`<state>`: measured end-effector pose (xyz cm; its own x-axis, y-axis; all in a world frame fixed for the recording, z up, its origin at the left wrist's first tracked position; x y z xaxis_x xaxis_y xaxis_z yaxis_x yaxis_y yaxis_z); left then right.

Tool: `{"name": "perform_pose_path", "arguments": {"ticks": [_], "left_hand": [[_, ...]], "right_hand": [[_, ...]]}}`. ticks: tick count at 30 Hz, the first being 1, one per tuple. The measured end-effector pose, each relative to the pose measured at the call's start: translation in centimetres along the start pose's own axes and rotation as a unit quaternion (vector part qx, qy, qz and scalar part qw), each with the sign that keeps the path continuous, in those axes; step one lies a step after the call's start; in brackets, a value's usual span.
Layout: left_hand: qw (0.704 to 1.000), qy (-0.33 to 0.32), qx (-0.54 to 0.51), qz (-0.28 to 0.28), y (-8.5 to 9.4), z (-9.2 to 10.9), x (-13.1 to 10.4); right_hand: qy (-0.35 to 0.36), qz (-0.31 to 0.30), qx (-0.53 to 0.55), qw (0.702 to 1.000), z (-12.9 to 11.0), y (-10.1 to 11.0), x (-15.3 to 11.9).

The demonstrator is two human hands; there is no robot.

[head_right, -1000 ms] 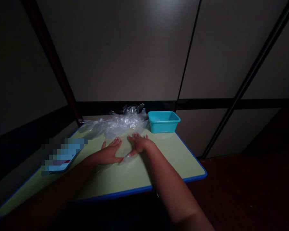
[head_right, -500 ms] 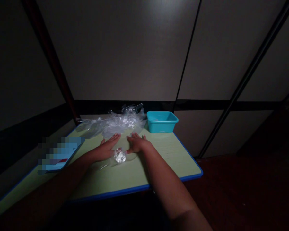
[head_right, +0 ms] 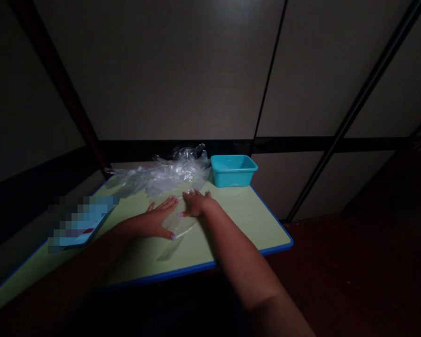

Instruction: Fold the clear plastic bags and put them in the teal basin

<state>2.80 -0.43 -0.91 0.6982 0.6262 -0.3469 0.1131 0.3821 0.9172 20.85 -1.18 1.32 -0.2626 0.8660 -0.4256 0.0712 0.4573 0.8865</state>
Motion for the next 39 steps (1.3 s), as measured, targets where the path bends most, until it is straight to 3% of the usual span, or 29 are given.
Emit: {"name": "perform_pose_path", "arguments": {"ticks": [8, 13, 16, 22, 30, 34, 39], "left_hand": [[0.999, 0.047, 0.001, 0.009, 0.7, -1.4, -0.6], [0.989, 0.050, -0.039, 0.134, 1.2, -1.4, -0.2], [0.980, 0.002, -0.042, 0.196, 0.9, -1.3, 0.1], [0.971, -0.162, -0.061, 0.167, 0.6, -0.2, 0.1], [0.963, -0.206, -0.103, 0.143, 1.7, -0.5, -0.2], [0.968, -0.169, -0.083, 0.166, 1.5, -0.7, -0.2], [0.992, -0.026, -0.002, 0.124, 0.6, -1.3, -0.3]], "right_hand": [[-0.014, -0.049, -0.011, 0.999, -0.3, 0.2, -0.9], [-0.026, 0.007, -0.017, 0.999, -0.2, 0.1, -0.3], [-0.046, 0.010, -0.029, 0.998, -0.2, -0.2, 0.0], [-0.053, -0.005, -0.032, 0.998, -0.3, -0.1, 0.0], [-0.046, 0.013, -0.039, 0.998, -0.2, -0.3, 0.1], [-0.052, 0.010, -0.039, 0.998, -0.1, -0.2, 0.1], [-0.061, 0.011, -0.036, 0.997, -0.2, -0.2, 0.0]]}}
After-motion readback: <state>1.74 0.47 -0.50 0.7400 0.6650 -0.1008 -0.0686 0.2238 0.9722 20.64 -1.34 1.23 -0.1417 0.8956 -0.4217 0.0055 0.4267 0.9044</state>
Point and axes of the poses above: each hand's wrist, its own x-axis towards the middle knuckle, its own y-axis out of the back of the hand, z = x × y, the point moved 1 cm from there along x, towards the middle knuckle, and after that the axes turned 8 degrees about -z, right-handed, at the moved point
